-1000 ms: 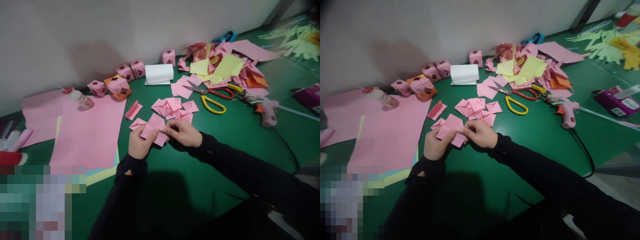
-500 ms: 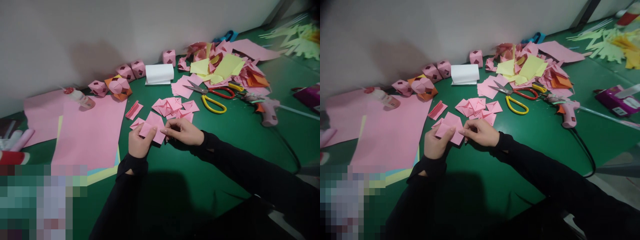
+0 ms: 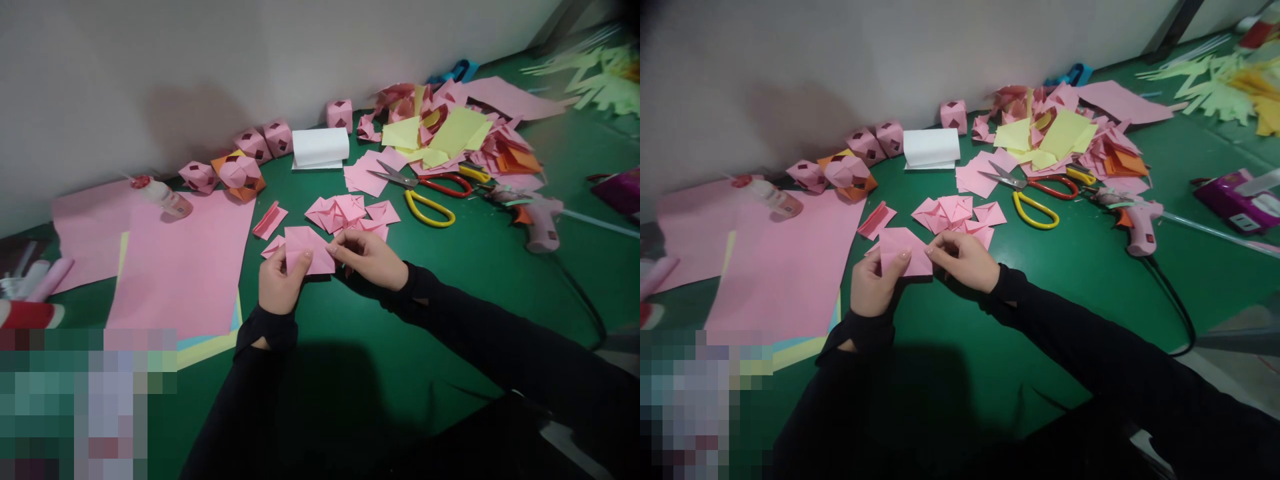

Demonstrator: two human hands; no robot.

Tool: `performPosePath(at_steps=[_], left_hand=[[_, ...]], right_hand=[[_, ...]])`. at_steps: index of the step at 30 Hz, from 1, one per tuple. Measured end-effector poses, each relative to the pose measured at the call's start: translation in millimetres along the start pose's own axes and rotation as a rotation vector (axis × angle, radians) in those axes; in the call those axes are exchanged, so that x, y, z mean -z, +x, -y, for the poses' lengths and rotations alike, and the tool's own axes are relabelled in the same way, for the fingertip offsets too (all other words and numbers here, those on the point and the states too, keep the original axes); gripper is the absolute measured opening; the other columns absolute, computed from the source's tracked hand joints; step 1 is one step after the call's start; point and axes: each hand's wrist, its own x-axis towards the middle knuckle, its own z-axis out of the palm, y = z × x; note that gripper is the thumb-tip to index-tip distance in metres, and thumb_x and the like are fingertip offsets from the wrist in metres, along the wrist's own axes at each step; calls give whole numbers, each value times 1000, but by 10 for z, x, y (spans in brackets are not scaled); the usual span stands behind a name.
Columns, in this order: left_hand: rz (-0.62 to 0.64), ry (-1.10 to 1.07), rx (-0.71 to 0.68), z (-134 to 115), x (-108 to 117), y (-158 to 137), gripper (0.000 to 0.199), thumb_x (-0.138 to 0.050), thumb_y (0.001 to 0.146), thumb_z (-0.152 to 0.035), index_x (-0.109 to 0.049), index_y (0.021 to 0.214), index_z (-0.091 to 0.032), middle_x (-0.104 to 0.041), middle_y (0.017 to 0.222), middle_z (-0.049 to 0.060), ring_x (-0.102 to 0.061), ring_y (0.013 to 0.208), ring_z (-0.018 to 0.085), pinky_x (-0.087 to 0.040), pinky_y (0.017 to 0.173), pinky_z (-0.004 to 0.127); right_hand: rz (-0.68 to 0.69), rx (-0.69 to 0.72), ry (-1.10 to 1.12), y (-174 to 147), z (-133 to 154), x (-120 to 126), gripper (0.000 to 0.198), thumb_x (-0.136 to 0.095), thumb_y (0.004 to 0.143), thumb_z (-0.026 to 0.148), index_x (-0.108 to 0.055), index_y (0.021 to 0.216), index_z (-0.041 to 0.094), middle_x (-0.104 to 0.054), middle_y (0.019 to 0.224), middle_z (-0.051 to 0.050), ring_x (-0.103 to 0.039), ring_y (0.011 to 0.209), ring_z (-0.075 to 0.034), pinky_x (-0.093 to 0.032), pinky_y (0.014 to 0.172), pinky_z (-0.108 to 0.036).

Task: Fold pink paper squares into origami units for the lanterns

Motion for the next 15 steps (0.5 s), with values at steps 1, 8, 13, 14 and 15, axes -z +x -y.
performPosePath(at_steps=[1, 8, 13, 14, 15], left_hand=[[28, 3, 13, 10, -2, 5, 25, -69, 77, -40, -72, 82, -16, -72, 74, 4, -61, 64, 16, -47, 59, 26], [2, -74, 29, -36, -18, 1, 33, -63, 82, -47, -67, 68, -18, -61, 62, 1, -52, 58, 12, -41, 54, 24], [50, -35, 19, -58, 6, -3, 25, -70, 77, -42, -70, 73, -17, -58, 59, -2, -43, 48, 9, -33, 45, 23], [69, -29, 24, -48, 12, 1, 24, -71, 76, -41, -70, 73, -17, -56, 58, -3, -41, 47, 8, -31, 43, 22], [90, -35, 22, -36, 17, 7, 24, -72, 75, -41, -69, 72, -17, -56, 58, -3, -40, 46, 8, -31, 43, 22]], right_hand=[[-27, 8, 24, 6, -2, -2, 31, -70, 80, 45, -58, 77, 17, -56, 64, 3, -53, 53, -9, -49, 47, -22], [-15, 62, 65, -3, 41, 6, 31, -69, 81, 45, -57, 75, 16, -54, 60, 3, -51, 53, -8, -47, 51, -23], [14, 45, 62, -12, 45, 2, 34, -70, 80, 47, -58, 75, 16, -55, 60, 3, -51, 54, -9, -46, 52, -23], [-5, 41, 71, -9, 43, 0, 34, -70, 80, 47, -58, 75, 16, -55, 61, 3, -50, 54, -9, -46, 52, -23], [-25, 38, 81, -6, 40, -1, 34, -70, 79, 48, -59, 76, 16, -54, 61, 4, -50, 54, -9, -46, 51, -24]])
